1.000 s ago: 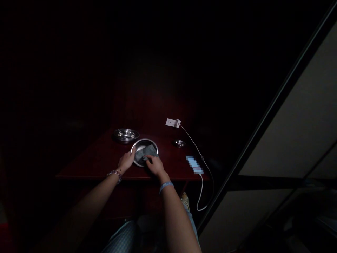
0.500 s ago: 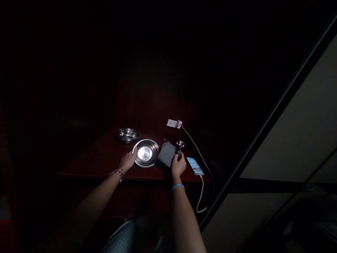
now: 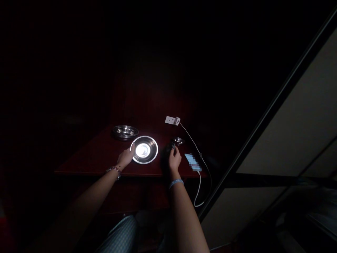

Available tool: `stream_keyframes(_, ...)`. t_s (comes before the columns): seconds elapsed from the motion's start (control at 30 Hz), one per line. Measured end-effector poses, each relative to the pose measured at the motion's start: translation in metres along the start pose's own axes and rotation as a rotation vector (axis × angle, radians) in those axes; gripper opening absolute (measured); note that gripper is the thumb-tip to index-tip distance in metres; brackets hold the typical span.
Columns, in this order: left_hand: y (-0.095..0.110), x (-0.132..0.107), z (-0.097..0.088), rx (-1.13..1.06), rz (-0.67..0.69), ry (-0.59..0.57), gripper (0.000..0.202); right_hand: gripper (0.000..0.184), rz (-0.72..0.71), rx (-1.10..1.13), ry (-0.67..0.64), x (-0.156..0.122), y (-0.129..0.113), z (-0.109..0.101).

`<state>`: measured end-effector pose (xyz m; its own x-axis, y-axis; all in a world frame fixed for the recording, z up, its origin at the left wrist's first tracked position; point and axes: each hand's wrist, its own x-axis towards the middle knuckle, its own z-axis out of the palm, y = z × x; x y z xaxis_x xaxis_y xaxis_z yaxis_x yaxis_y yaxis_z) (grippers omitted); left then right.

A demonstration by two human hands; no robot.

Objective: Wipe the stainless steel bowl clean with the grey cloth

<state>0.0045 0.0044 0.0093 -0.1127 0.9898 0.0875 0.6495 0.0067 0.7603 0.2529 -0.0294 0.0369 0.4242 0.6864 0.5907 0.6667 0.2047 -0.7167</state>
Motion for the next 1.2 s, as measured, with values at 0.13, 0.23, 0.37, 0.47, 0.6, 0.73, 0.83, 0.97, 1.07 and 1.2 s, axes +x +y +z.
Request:
stream_keyframes(0.13,0.002,-0.002,-0.001,-0.009,-0.008,-0.013,0.086,0.04,0.038,0.15,-0.125,-0.005,-0.013,0.02)
stream_keyframes(0.23,0.003,-0.003,-0.002,0.005,-0.005,-0.013,0.09,0.039,0.057,0.263,-0.204,-0.009,-0.021,0.032)
stream_keyframes(0.37,0.003,-0.005,-0.002,-0.003,0.012,-0.003,0.086,0.038,0.072,0.349,-0.256,-0.009,-0.026,0.045)
stream_keyframes(0.47,0.002,-0.004,0.0,0.007,0.016,0.007,0.083,0.039,0.085,0.324,-0.305,-0.007,-0.024,0.051)
stream_keyframes(0.6,-0.001,0.002,0.002,0.026,0.012,0.0,0.085,0.038,-0.019,0.301,-0.355,-0.006,-0.023,0.056)
stream_keyframes(0.73,-0.002,0.004,0.003,0.042,0.004,0.01,0.084,0.033,-0.174,0.176,-0.403,-0.013,-0.026,0.054)
stream_keyframes(0.83,0.0,0.003,0.002,0.034,0.011,0.014,0.082,0.033,-0.237,0.051,-0.462,-0.02,-0.028,0.05)
stream_keyframes(0.97,0.002,0.001,0.001,0.014,-0.006,0.016,0.085,0.034,-0.32,-0.087,-0.587,-0.028,-0.03,0.045)
stream_keyframes(1.07,0.003,-0.001,0.0,0.014,-0.026,0.023,0.085,0.032,-0.37,-0.187,-0.662,-0.032,-0.031,0.044)
stream_keyframes(1.2,0.004,-0.002,0.0,0.02,-0.027,0.023,0.084,0.029,-0.386,-0.247,-0.677,-0.035,-0.032,0.045)
